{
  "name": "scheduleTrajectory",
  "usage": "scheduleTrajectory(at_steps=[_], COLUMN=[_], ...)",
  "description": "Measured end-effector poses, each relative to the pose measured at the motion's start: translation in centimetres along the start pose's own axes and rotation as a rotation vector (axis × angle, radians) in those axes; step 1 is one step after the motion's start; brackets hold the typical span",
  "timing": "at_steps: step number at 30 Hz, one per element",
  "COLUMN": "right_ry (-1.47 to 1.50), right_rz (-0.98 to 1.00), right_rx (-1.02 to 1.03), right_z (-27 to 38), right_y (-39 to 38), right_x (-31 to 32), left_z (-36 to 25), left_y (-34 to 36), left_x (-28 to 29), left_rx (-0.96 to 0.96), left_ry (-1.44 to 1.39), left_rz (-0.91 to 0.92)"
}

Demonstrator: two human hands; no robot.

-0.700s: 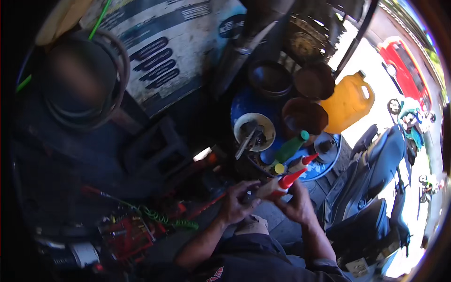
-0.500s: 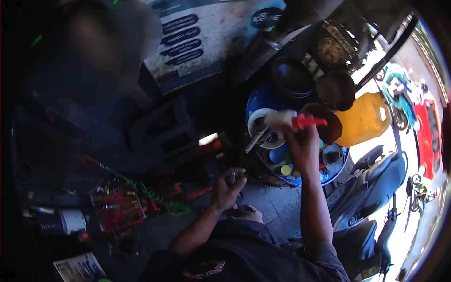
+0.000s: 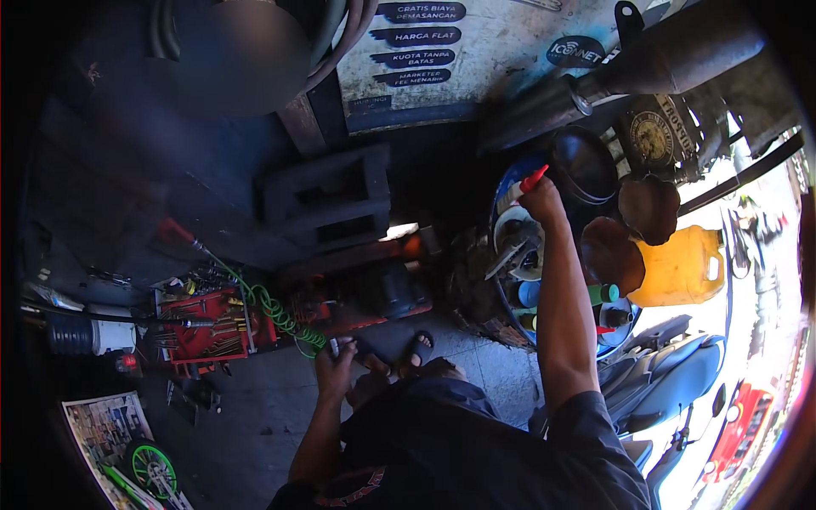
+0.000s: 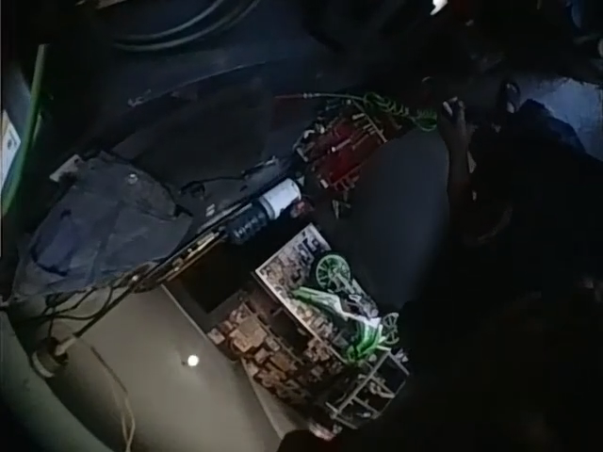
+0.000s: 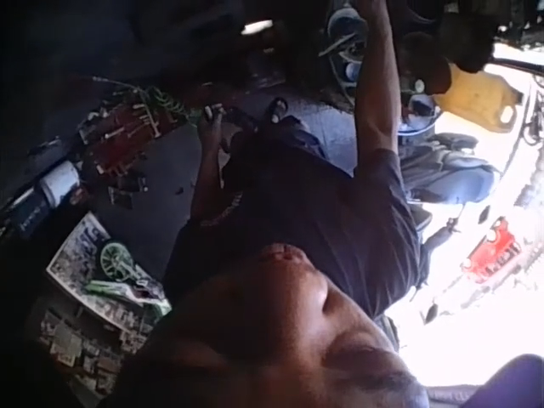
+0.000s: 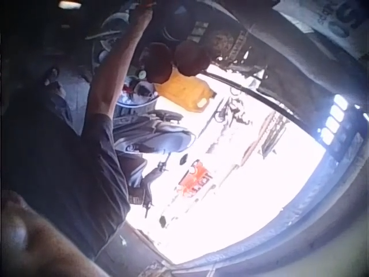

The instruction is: The recorder is inspecting and assembling components of a motorcycle engine part, specifically a water pump housing, in a service bay.

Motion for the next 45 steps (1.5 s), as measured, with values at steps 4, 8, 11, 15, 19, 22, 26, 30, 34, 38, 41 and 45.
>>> scheduleTrajectory(at_steps=[4,8,11,15,19,22,26,30,34,38,41,45], right_ry=[-0.016,-0.069,0.059,0.221,0.266,0.227,0.161,0.367,0.525,0.333,0.254,0.33], right_rz=[0.013,0.023,0.033,0.0,-0.024,-0.137,-0.364,-0.28,0.348,0.454,0.44,0.577], right_rx=[0.125,0.132,0.046,-0.036,-0.061,-0.107,0.052,0.268,0.212,-0.03,-0.146,-0.191], right_z=[0.4,0.3,-0.1,-0.5,-0.2,1.1,5.8,10.4,9.1,3.2,-0.4,-1.2], right_y=[-0.7,-0.6,-1.0,-2.1,-3.2,-4.8,-10.7,-20.1,-26.7,-31.0,-32.6,-32.7], right_x=[-0.1,0.1,0.0,0.3,1.2,2.2,4.9,7.0,6.1,4.3,3.1,4.4], left_z=[-0.1,-1.0,-2.0,-2.8,-2.9,-2.9,-1.7,1.9,6.4,8.7,9.1,9.2], left_y=[0.5,1.3,1.8,2.1,2.4,2.8,3.7,6.0,8.2,7.8,7.3,8.7], left_x=[0.9,-0.3,-1.5,-2.4,-2.8,-2.9,-2.9,-2.0,-0.1,2.7,4.1,3.5], left_rx=[-0.005,-0.018,-0.043,-0.051,-0.062,-0.103,-0.057,-0.061,-0.278,-0.286,-0.127,-0.144], left_ry=[0.061,-0.002,-0.021,-0.059,-0.054,-0.016,-0.003,0.114,0.451,0.538,0.695,0.791], left_rz=[-0.018,0.022,0.061,0.079,0.121,0.132,0.15,0.131,0.152,0.108,0.134,0.155])
Point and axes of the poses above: each hand's wrist, its own y-axis towards the middle knuckle, its own x-axis out of the back of the hand, z = x × y, the point moved 4 cm from there along y, towards the middle knuckle, and after that the axes turned 6 degrees about -z, right-handed, at the moved point
